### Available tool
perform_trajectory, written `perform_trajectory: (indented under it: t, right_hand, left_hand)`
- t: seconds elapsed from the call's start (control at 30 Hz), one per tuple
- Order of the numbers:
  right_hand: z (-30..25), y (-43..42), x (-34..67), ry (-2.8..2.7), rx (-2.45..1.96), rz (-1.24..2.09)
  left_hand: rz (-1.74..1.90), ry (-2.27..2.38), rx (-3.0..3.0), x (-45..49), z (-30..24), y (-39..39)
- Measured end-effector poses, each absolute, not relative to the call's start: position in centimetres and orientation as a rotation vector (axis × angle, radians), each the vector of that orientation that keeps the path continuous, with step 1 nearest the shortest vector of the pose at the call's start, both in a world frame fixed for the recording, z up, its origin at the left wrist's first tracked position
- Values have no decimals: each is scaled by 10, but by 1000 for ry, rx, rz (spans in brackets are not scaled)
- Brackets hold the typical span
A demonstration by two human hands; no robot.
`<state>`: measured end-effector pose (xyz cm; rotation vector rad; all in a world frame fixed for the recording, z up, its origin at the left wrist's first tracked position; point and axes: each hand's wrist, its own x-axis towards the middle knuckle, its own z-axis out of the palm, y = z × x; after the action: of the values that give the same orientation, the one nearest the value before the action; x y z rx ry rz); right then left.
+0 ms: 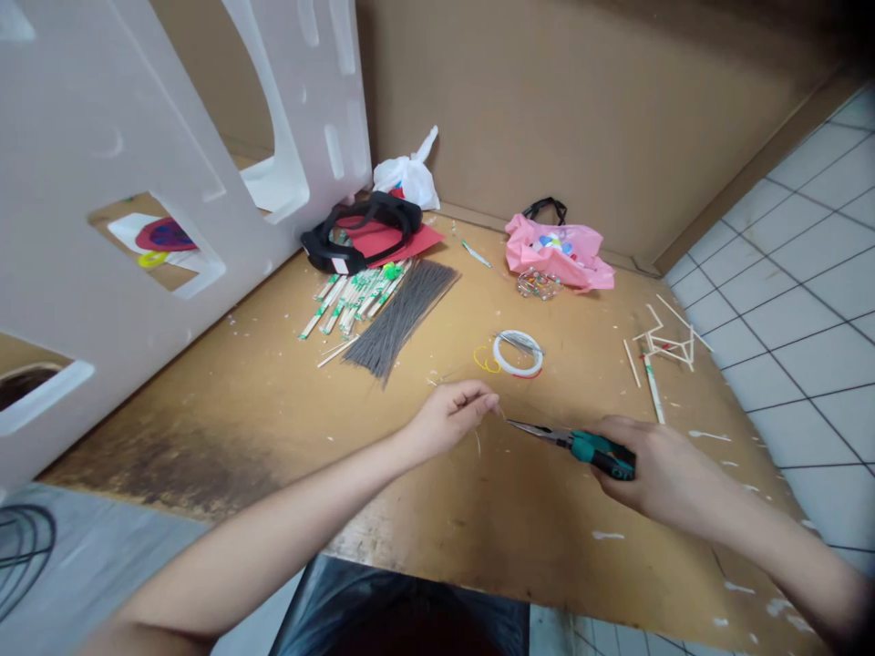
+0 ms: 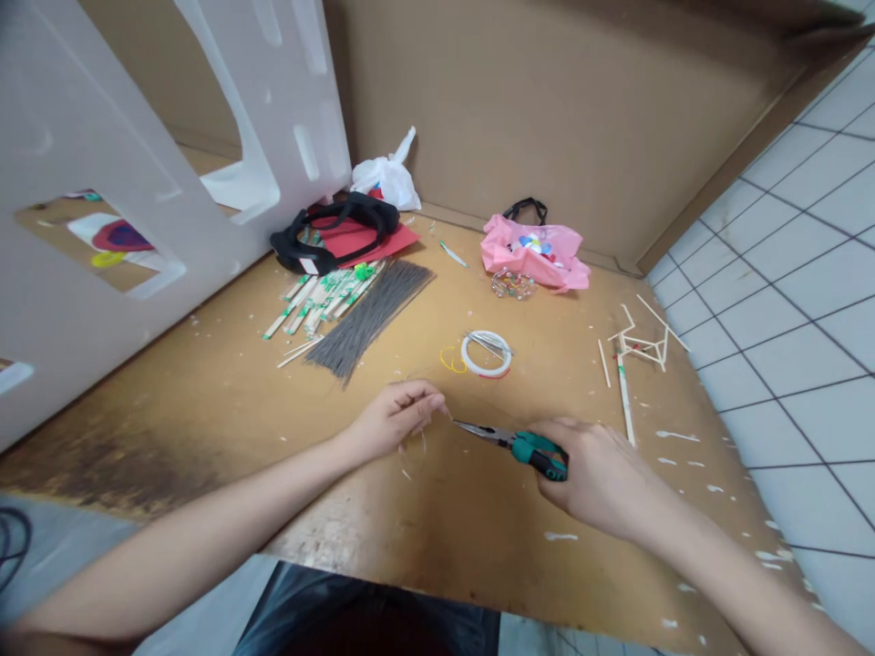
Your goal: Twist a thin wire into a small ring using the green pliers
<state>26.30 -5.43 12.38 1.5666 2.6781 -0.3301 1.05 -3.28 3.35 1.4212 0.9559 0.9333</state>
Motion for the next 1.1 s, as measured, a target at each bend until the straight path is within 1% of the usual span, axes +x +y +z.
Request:
perform_trajectory:
  t: [0.07,0.13,0.2,0.33,0.37,0.43,0.53,0.8,1.0,1.1]
  right_hand:
    - [122,-52,268,2726,1651,-456]
    - [115,-52,272,2709,1779,-720]
    - [104,-54,270,2608,1866,-1134]
    - [72,-65,244,2300,1800,-2048]
    - [65,-67,235,2238,1792,-2208]
    - [55,-71,219,2142,1754,-2408]
    - [50,-72,204,2045,1650,-2613]
    - [44,-75,194,1638,1471,-3030]
    - [39,-69,202,1570,1500,-3126]
    - [39,-65,208,1598,1530,-3113]
  left_hand:
    - [965,1010,1313,10,32,-29]
    - [1018,1043,1247,11,28,-25]
    - [1060,1059,1203,12,25,-23]
    - [1111,1073,1151,14,23,-23]
    - [1117,1073,1142,14,23,-24]
    - [1128,1081,1126,15,23,-24]
    - [1140,1102,1105,16,22,-24]
    - [1158,1098,1094,16,21,-24]
    - [1116,1047,1105,15,23,-24]
    - [1053,1032,1171,14,27,-24]
